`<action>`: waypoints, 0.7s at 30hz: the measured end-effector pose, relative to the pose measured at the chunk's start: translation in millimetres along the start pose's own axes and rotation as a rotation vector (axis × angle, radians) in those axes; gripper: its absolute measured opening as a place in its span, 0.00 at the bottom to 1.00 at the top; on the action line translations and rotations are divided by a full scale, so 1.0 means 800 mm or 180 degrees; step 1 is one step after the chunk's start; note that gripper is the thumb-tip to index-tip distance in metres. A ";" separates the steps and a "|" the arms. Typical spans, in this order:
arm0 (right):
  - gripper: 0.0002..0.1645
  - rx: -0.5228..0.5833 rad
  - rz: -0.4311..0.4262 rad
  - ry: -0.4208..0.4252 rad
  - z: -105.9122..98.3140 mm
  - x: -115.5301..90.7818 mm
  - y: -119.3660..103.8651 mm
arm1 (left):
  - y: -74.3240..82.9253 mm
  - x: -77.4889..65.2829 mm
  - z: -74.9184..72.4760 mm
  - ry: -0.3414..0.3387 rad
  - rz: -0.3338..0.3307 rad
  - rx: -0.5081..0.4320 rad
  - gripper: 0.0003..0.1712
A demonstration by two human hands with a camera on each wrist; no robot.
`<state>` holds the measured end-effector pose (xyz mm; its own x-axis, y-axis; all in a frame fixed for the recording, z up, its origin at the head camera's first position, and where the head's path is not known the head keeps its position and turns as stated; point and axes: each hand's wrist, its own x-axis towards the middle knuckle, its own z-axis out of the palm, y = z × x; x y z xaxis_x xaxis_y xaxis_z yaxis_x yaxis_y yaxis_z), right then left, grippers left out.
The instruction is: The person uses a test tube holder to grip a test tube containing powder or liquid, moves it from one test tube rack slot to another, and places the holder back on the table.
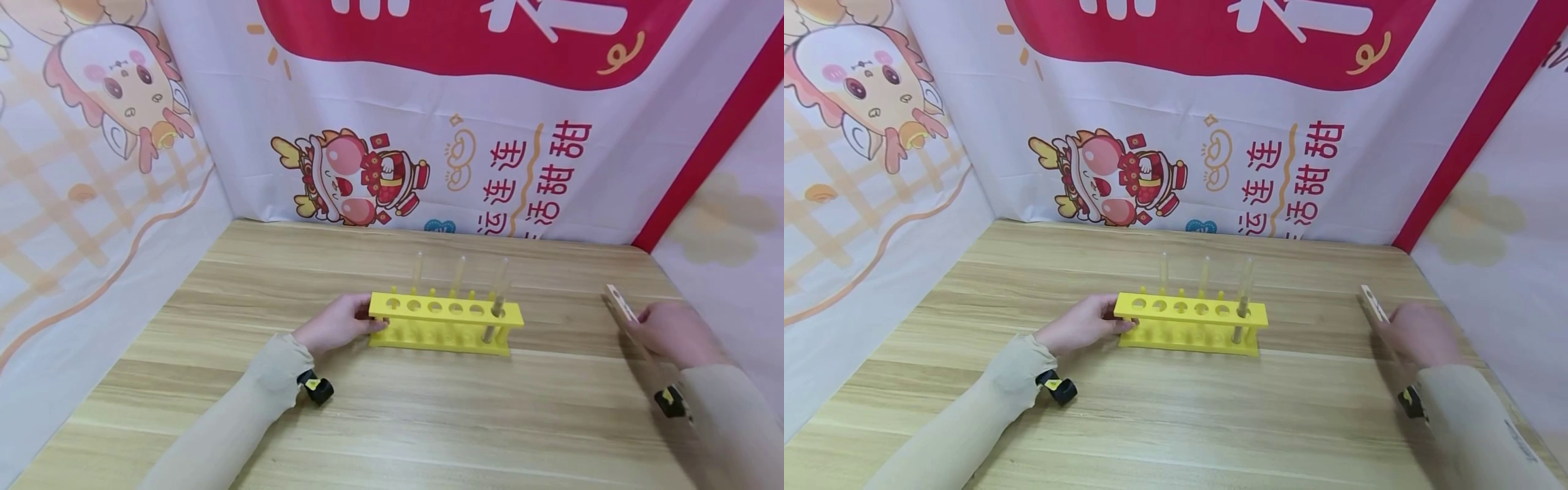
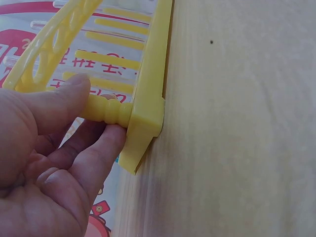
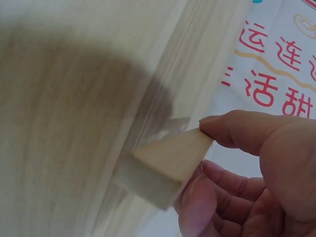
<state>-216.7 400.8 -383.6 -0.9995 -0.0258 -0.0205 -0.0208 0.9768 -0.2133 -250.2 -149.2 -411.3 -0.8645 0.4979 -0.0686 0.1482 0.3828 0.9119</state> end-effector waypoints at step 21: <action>0.24 0.0126 0.0107 -0.0269 0.014 0.035 -0.002 | 0.001 -0.001 -0.001 -0.0004 -0.0010 0.0025 0.13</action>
<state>-244.3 395.9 -394.6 -0.9938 -0.0126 -0.1103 0.0155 0.9682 -0.2497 -249.3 -149.8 -410.3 -0.8643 0.4978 -0.0719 0.1492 0.3904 0.9085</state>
